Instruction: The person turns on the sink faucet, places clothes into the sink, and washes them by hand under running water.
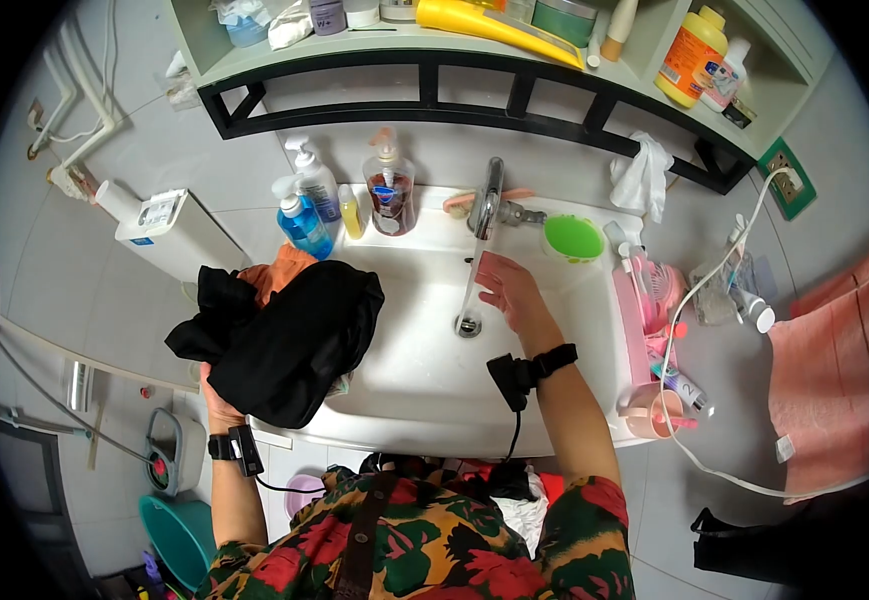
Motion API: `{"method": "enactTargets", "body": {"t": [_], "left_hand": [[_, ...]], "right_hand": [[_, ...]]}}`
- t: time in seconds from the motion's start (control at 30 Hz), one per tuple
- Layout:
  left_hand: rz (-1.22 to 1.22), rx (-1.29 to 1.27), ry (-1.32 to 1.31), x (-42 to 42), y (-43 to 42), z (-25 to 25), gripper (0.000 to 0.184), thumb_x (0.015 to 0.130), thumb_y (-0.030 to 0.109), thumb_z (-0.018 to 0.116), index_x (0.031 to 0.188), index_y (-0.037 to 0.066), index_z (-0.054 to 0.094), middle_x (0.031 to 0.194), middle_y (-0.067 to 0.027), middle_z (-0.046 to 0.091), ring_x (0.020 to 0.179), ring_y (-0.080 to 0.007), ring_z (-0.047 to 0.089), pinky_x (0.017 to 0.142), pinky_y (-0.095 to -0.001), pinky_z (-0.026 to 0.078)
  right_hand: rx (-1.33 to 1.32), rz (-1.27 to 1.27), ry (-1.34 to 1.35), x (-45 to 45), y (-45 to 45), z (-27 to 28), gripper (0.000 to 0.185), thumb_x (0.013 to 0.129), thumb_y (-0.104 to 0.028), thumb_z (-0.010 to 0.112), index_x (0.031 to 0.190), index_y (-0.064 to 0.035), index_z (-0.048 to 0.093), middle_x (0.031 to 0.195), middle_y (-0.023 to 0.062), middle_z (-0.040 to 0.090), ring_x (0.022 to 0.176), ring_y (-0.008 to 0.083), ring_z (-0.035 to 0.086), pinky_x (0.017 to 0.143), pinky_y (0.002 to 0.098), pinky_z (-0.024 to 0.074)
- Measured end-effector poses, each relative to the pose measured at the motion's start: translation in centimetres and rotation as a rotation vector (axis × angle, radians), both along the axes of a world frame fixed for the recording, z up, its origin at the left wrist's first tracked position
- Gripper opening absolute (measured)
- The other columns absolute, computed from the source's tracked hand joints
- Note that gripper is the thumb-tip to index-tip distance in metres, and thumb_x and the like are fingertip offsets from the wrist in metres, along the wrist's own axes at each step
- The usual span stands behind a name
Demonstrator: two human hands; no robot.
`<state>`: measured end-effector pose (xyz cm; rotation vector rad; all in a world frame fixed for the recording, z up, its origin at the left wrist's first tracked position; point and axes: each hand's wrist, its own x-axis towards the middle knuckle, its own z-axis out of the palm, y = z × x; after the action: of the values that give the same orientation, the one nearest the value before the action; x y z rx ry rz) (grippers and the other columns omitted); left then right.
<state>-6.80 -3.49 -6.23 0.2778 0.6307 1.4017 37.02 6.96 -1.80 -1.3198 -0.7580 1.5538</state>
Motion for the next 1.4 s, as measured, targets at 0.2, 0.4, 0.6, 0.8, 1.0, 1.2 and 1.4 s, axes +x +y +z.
{"method": "enactTargets", "body": {"t": [0.2,0.4,0.6,0.8,1.0,1.2,1.4], "left_hand": [[0.01,0.0,0.021,0.2,0.0,0.4,0.053,0.085,0.044,0.039,0.12,0.004,0.044,0.117,-0.014,0.05,0.104,-0.0292,0.051,0.09,-0.0393,0.04],[0.041,0.016,0.035,1.0,0.1,1.4,0.053,0.086,0.043,0.039,0.12,0.004,0.044,0.116,-0.0139,0.051,0.104,-0.0289,0.051,0.09,-0.0388,0.04],[0.058,0.006,0.035,0.9,0.0,1.4,0.053,0.086,0.044,0.038,0.12,0.004,0.044,0.116,-0.0138,0.051,0.103,-0.029,0.051,0.09,-0.0386,0.04],[0.078,0.026,0.049,1.4,0.0,2.2,0.053,0.086,0.044,0.038,0.119,0.003,0.045,0.116,-0.0137,0.052,0.102,-0.0287,0.052,0.09,-0.038,0.04],[0.098,0.038,0.094,1.2,-0.1,1.9,0.054,0.086,0.044,0.037,0.122,0.004,0.043,0.119,-0.0132,0.049,0.106,-0.0282,0.05,0.091,-0.0381,0.039],[0.14,0.026,0.14,1.1,-0.1,1.8,0.056,0.086,0.046,0.034,0.124,0.005,0.039,0.121,-0.0141,0.047,0.108,-0.0291,0.048,0.092,-0.0385,0.039],[0.182,-0.018,0.194,0.9,-0.4,1.6,0.06,0.085,0.049,0.034,0.124,0.003,0.039,0.119,-0.0153,0.048,0.106,-0.0294,0.049,0.091,-0.0371,0.04]], "right_hand": [[0.107,0.097,0.223,-0.7,0.2,2.7,0.036,0.085,-0.021,0.047,0.116,-0.0044,0.044,0.11,0.0111,0.053,0.1,0.0216,0.053,0.081,0.0339,0.044],[0.103,0.003,0.184,1.0,1.2,0.8,0.045,0.084,-0.017,0.048,0.124,-0.0033,0.033,0.116,0.0144,0.048,0.098,0.0255,0.053,0.081,0.0367,0.0462],[0.21,-0.417,-0.071,3.7,3.3,1.5,0.059,0.083,-0.017,0.048,0.134,-0.0087,0.019,0.126,0.0082,0.04,0.113,0.0177,0.039,0.084,0.0351,0.039],[0.21,-0.231,-0.267,5.3,4.6,2.0,0.05,0.083,-0.017,0.05,0.128,-0.0058,0.034,0.128,0.0045,0.037,0.108,0.0141,0.04,0.085,0.0326,0.035],[0.189,-0.21,-0.291,5.4,4.4,1.4,0.048,0.081,-0.017,0.051,0.126,-0.0043,0.037,0.13,0.0019,0.036,0.103,0.0134,0.043,0.08,0.0291,0.0352],[0.237,-0.244,-0.346,4.4,3.2,1.2,0.047,0.08,-0.016,0.052,0.124,-0.0044,0.04,0.134,0.0015,0.032,0.101,0.0132,0.045,0.076,0.0285,0.0382],[0.075,0.202,-0.791,4.8,2.4,-9.7,0.04,0.079,-0.02,0.054,0.114,-0.0031,0.047,0.11,0.0128,0.052,0.092,0.0264,0.054,0.077,0.0343,0.0424]]}}
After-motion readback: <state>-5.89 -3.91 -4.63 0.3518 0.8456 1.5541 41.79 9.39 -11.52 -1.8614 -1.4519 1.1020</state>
